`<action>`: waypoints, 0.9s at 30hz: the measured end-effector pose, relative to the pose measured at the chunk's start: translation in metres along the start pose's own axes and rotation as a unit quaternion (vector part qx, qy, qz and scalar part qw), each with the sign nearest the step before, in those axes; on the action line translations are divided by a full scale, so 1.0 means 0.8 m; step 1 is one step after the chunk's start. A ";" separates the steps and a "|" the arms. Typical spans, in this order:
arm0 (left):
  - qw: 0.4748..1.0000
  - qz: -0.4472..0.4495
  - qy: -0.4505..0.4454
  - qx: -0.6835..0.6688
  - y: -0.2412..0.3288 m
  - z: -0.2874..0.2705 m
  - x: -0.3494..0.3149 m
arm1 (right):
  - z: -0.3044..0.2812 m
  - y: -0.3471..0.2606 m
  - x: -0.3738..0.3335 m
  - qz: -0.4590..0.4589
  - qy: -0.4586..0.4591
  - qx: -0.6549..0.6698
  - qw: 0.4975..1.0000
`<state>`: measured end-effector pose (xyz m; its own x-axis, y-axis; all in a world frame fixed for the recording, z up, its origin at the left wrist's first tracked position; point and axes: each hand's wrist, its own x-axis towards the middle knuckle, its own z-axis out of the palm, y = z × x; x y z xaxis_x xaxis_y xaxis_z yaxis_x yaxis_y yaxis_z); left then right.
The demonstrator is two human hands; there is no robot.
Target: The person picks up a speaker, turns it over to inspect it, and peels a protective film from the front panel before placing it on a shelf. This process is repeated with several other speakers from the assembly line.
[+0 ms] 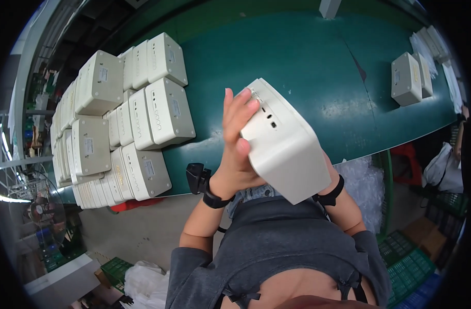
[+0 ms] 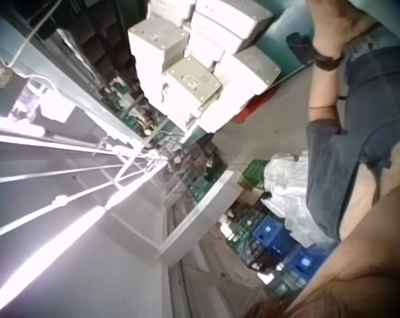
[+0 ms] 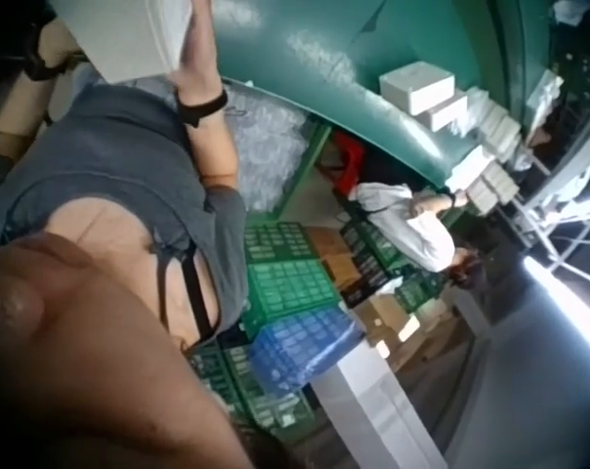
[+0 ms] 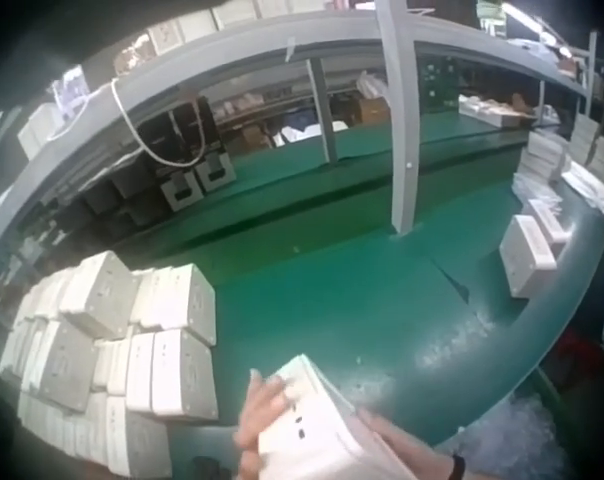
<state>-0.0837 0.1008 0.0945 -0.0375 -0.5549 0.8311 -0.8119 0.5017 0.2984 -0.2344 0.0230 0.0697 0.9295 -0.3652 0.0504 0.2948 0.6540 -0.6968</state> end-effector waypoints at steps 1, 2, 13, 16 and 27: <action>1.000 0.003 0.002 -0.009 0.000 0.006 0.002 | 0.007 -0.009 -0.002 0.080 0.038 0.126 0.988; 0.998 -0.014 0.023 -0.058 0.006 -0.001 -0.001 | 0.011 -0.015 -0.005 0.155 0.075 0.249 0.953; 0.772 -0.229 0.166 -0.569 0.038 -0.090 -0.010 | -0.003 -0.014 -0.046 0.118 0.009 -0.360 0.925; 0.838 -0.395 0.169 -0.337 0.038 -0.086 -0.054 | 0.013 -0.014 -0.029 -0.168 0.087 -0.467 0.864; 0.831 -0.427 0.071 -0.349 0.057 -0.021 0.023 | -0.017 -0.005 -0.012 -0.235 0.164 -0.286 0.914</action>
<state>-0.1112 0.1247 0.1315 0.4885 -0.8471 0.2093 0.0294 0.2557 0.9663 -0.2480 0.0147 0.0624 0.5861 -0.7575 0.2874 0.3925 -0.0449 -0.9187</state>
